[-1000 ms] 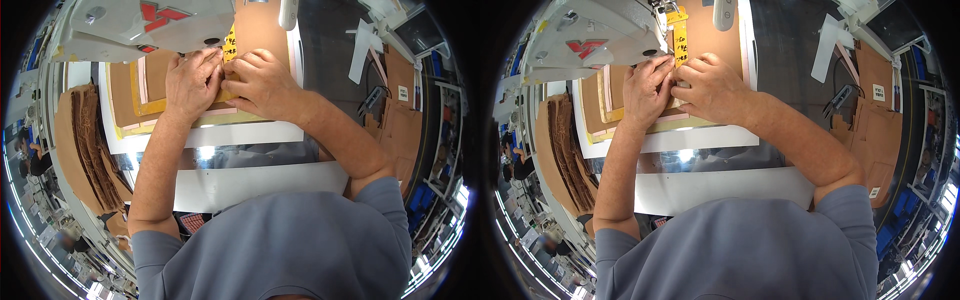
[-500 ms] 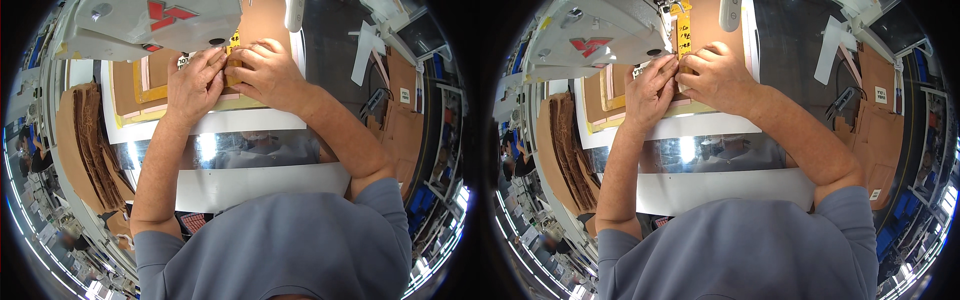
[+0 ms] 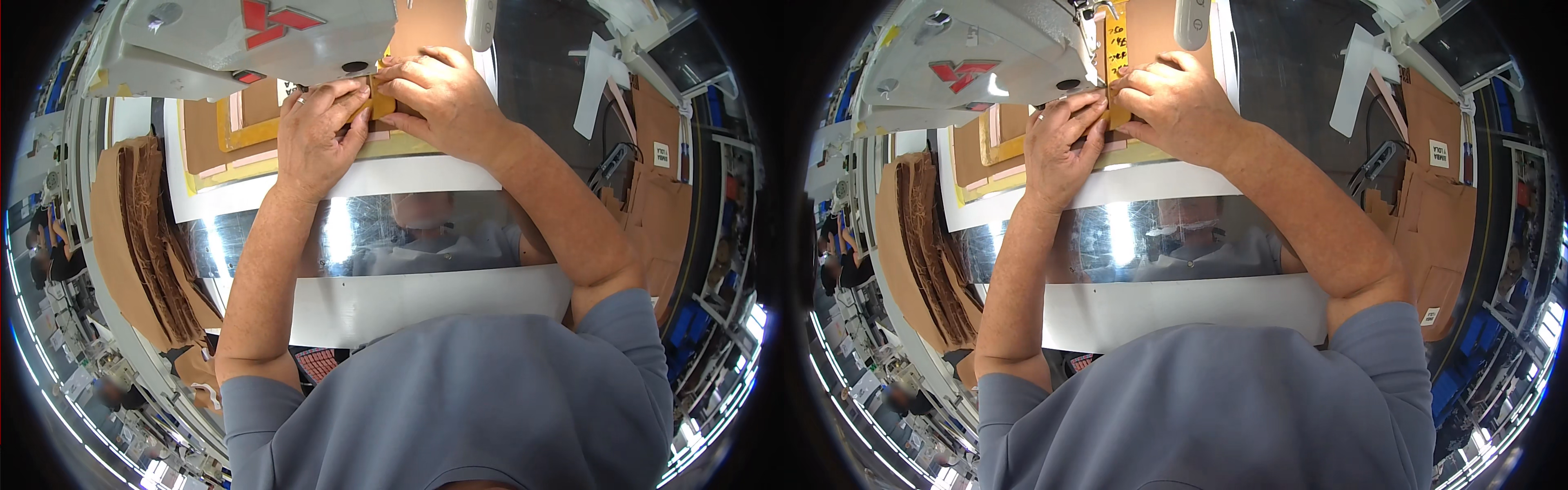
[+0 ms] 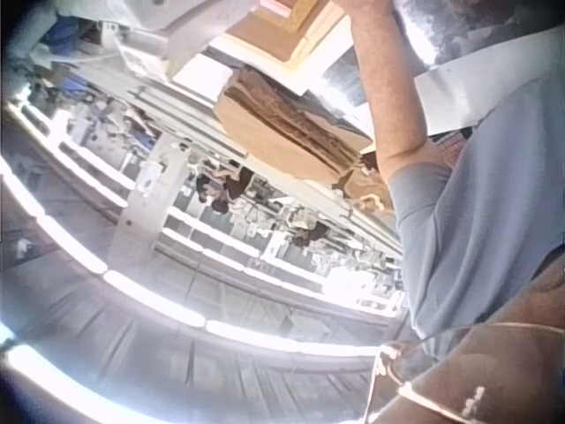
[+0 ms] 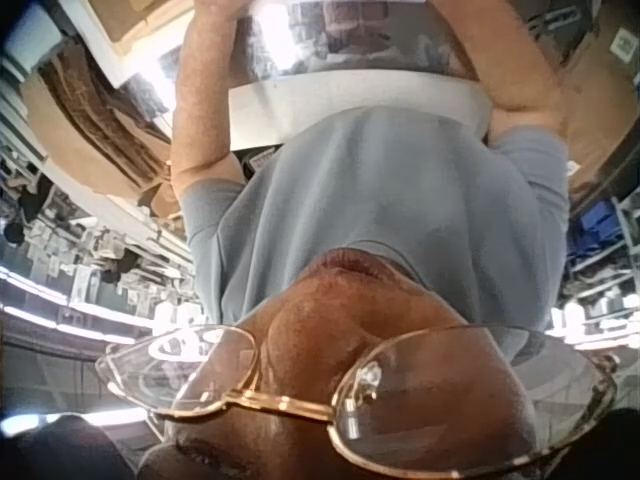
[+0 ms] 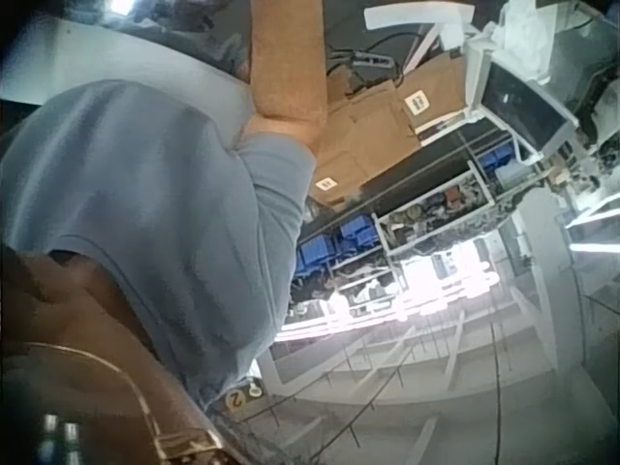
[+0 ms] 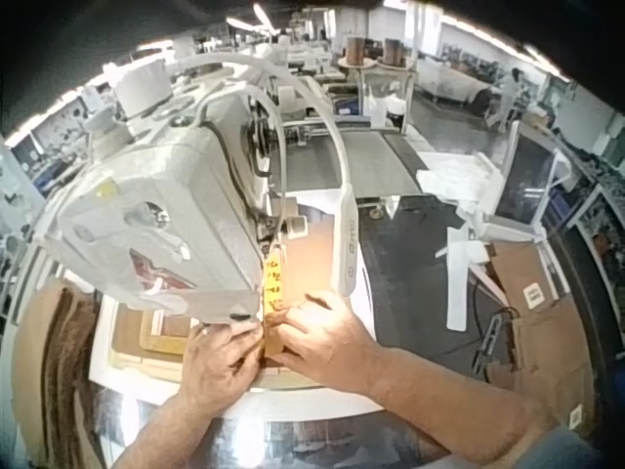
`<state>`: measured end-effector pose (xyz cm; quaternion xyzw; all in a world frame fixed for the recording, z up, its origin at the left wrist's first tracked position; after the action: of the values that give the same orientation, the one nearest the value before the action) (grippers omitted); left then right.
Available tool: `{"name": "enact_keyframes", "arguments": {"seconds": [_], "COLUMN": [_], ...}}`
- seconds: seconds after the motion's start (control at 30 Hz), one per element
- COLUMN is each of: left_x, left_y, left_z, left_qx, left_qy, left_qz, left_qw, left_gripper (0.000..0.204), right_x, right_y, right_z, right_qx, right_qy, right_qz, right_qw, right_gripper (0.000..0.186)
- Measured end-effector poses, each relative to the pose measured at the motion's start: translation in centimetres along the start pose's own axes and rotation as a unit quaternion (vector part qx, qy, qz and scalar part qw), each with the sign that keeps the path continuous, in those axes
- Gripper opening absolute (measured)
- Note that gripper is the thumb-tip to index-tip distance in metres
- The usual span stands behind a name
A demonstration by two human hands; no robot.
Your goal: Operating an industrial sewing machine to assemble leather or fabric components for bags, and using snips to trim excess threads.
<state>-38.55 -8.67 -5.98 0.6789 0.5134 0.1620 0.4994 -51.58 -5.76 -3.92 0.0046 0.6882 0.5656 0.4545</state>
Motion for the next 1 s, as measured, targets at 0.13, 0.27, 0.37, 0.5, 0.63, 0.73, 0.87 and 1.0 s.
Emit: {"name": "enact_keyframes", "arguments": {"seconds": [0.13,0.27,0.37,0.5,0.63,0.73,0.87,1.0], "left_x": [-0.3,-0.4,-0.5,-0.6,-0.8,-0.6,0.0,1.3], "left_y": [0.1,0.4,0.5,0.8,0.6,0.8,1.0,2.5], "left_z": [0.0,0.1,1.0,1.8,2.5,2.4,2.7,2.9], "left_qx": [-0.006,-0.028,0.057,0.039,0.037,0.011,0.009,-0.006], "left_qy": [0.004,-0.005,0.022,0.031,0.055,0.043,0.043,0.042], "left_qz": [-0.004,-0.008,-0.005,-0.017,0.001,-0.01,-0.012,-0.051], "left_qw": [1.0,1.0,0.998,0.999,0.998,0.999,0.999,0.998], "left_gripper": [0.028,0.034,0.034,0.031,0.026,0.025,0.028,0.033], "right_x": [0.3,0.2,0.3,0.3,0.3,0.6,0.7,0.5], "right_y": [-0.9,-0.9,-1.1,-1.4,-1.3,-1.3,-1.6,-1.7], "right_z": [-0.9,-1.3,-1.8,-2.5,-3.1,-3.4,-2.8,-2.8], "right_qx": [-0.01,0.0,0.001,-0.005,-0.004,-0.037,-0.034,-0.028], "right_qy": [-0.019,-0.015,-0.016,-0.015,-0.014,-0.036,-0.039,-0.034], "right_qz": [0.046,0.024,0.018,0.008,0.007,0.009,0.024,0.015], "right_qw": [0.999,1.0,1.0,1.0,1.0,0.999,0.998,0.999], "right_gripper": [0.033,0.034,0.034,0.034,0.036,0.036,0.035,0.036]}}
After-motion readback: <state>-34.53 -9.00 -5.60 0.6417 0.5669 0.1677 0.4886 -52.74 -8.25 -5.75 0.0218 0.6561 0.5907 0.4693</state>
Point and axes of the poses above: each hand's wrist, its own x-axis away from the middle knuckle, its own y-axis out of the back of the hand, z = x × y, the point moved 10 cm from there along -x, towards the middle knuckle, and after that the axes turned 13 degrees about y, right-handed, at the moved point
